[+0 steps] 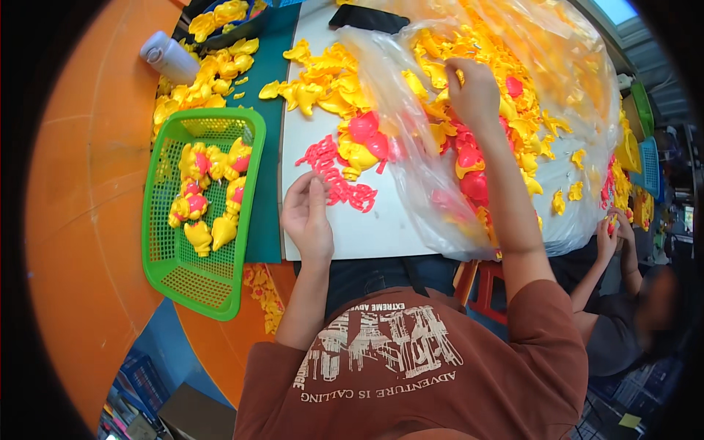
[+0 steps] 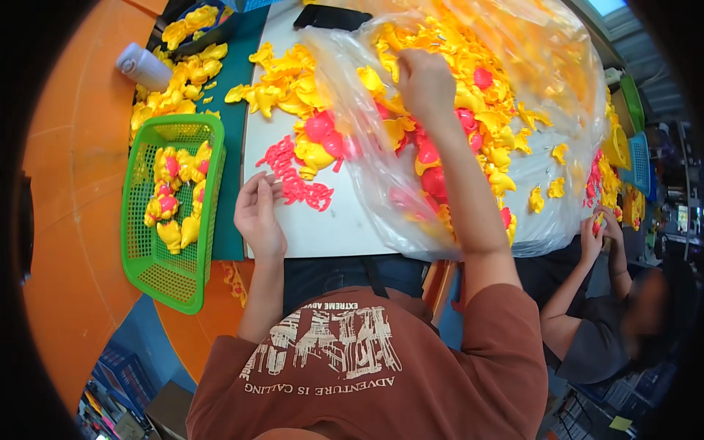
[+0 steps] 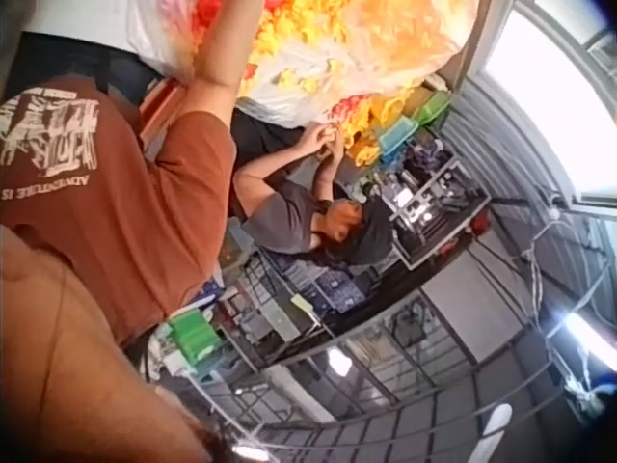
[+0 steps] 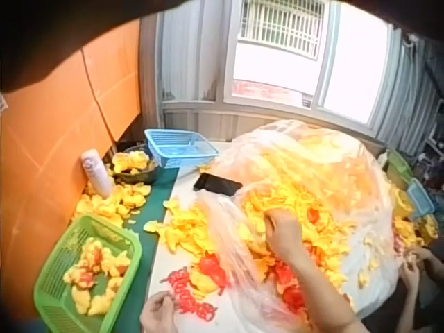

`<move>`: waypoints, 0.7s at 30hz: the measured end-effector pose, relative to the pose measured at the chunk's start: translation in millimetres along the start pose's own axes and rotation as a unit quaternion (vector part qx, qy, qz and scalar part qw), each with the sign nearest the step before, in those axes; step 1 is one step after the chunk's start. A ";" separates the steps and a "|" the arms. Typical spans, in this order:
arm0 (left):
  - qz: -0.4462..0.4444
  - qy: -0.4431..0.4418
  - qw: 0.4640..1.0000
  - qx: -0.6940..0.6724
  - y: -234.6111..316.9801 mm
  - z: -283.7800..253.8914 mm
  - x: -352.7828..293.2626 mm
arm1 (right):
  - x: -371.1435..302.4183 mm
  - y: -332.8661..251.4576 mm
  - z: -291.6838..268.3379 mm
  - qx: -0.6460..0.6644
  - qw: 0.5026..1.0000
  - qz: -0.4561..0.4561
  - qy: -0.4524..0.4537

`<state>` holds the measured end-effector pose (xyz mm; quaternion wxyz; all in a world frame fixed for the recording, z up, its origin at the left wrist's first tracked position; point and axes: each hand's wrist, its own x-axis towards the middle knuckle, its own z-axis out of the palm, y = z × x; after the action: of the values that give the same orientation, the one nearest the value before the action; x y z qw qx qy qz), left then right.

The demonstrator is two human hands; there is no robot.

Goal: Assembling small yellow and pink plastic toy components by hand and placing them into a tray.

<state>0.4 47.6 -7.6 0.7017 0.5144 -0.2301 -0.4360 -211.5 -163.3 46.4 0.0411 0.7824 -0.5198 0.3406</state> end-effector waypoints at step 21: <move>0.271 0.043 0.918 0.286 -35.5 -16.2 16.1 | 26.5 -2.5 29.3 -0.220 0.954 0.012 -0.201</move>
<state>7.9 39.2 -48.2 0.6248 0.6294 -0.4456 -0.1220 -189.0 -195.3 40.0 0.1029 0.8001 -0.5885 0.0538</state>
